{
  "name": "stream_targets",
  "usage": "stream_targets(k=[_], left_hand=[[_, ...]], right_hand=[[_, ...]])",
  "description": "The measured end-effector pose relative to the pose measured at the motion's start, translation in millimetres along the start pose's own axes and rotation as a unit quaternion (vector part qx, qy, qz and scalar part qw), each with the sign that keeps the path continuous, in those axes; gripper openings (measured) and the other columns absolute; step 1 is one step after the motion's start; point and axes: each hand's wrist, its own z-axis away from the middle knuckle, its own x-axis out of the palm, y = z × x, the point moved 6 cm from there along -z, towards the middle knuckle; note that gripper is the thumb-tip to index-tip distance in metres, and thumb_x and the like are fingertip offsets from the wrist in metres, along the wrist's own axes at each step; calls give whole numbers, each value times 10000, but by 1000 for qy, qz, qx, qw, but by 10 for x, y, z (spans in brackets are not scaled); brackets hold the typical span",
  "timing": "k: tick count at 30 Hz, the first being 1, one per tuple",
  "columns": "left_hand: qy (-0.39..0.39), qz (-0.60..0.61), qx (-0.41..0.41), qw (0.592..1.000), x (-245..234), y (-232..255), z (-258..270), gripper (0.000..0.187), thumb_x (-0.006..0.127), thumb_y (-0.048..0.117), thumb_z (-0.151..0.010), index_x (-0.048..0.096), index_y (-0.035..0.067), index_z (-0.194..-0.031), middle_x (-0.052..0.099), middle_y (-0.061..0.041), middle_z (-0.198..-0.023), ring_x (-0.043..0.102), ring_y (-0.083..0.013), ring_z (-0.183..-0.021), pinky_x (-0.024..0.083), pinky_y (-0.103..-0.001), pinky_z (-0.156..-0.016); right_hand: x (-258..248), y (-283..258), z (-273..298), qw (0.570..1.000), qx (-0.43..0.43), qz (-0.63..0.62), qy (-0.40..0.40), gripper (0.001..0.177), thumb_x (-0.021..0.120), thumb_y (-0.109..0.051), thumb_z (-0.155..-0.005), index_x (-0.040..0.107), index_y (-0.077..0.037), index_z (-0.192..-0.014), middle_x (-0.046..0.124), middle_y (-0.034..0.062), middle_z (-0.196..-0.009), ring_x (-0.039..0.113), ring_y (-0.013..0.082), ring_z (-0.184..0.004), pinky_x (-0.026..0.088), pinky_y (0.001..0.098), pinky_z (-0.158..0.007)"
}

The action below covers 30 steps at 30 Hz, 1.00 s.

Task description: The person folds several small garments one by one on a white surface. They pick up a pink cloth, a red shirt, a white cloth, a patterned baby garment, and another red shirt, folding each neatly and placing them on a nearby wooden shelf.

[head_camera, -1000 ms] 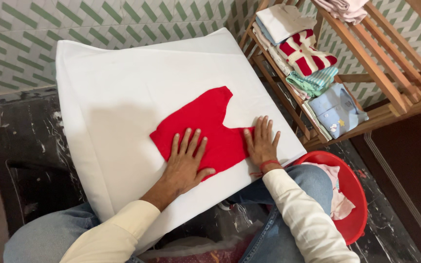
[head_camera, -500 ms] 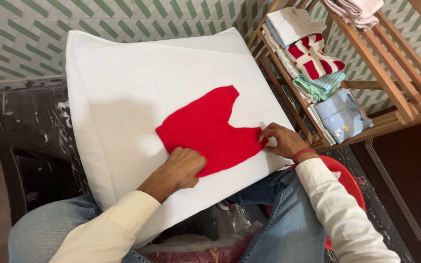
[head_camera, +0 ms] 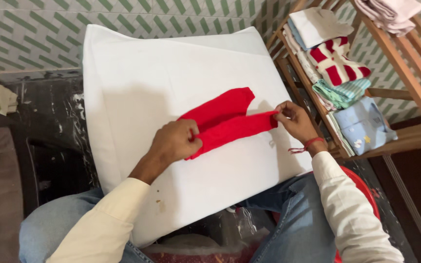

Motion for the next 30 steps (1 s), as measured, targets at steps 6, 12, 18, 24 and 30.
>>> stream_targets(k=[6,12,18,24,30], left_hand=[[93,22,-47,994,-91,-207,-151,217,692,195,-843,706,107,-1040,758,-121,-919,728,-320,-860,574,-438,-781],[102,-4,-81,992,-69,-247,-196,170,571,52,-923,661,80,-1065,751,-148,-903,712,-351,-852,546,-472,-778],[93,-3,-103,990,-80,-193,-239,162,524,29,-965,606,61,-1101,718,-160,-862,694,-354,-818,529,-490,-712],[136,2,-114,984,-93,-220,-227,159,552,41,-984,703,80,-1017,706,-184,-934,691,-361,-861,543,-474,-740],[218,64,-65,972,-200,-136,-191,181,606,43,-931,757,23,-1027,719,-185,-1000,700,-362,-872,562,-457,-755]], right_hand=[[288,-189,-457,998,13,-61,25,174,634,-101,-1017,560,-47,-1164,703,97,-960,662,123,-860,554,259,-710],[534,-345,-738,997,-20,-71,35,182,604,-99,-1052,495,-77,-1196,684,73,-932,633,110,-848,533,257,-720],[629,-249,-842,999,-37,-1,30,151,580,-59,-1048,543,-69,-1194,640,88,-882,588,132,-807,499,273,-736],[688,-193,-882,1000,3,-1,12,168,594,-74,-1014,726,-33,-1110,746,97,-1021,693,155,-932,578,285,-839],[726,-345,-839,998,49,18,-23,356,775,-122,-874,663,-44,-1203,703,115,-1125,691,195,-1035,603,323,-883]])
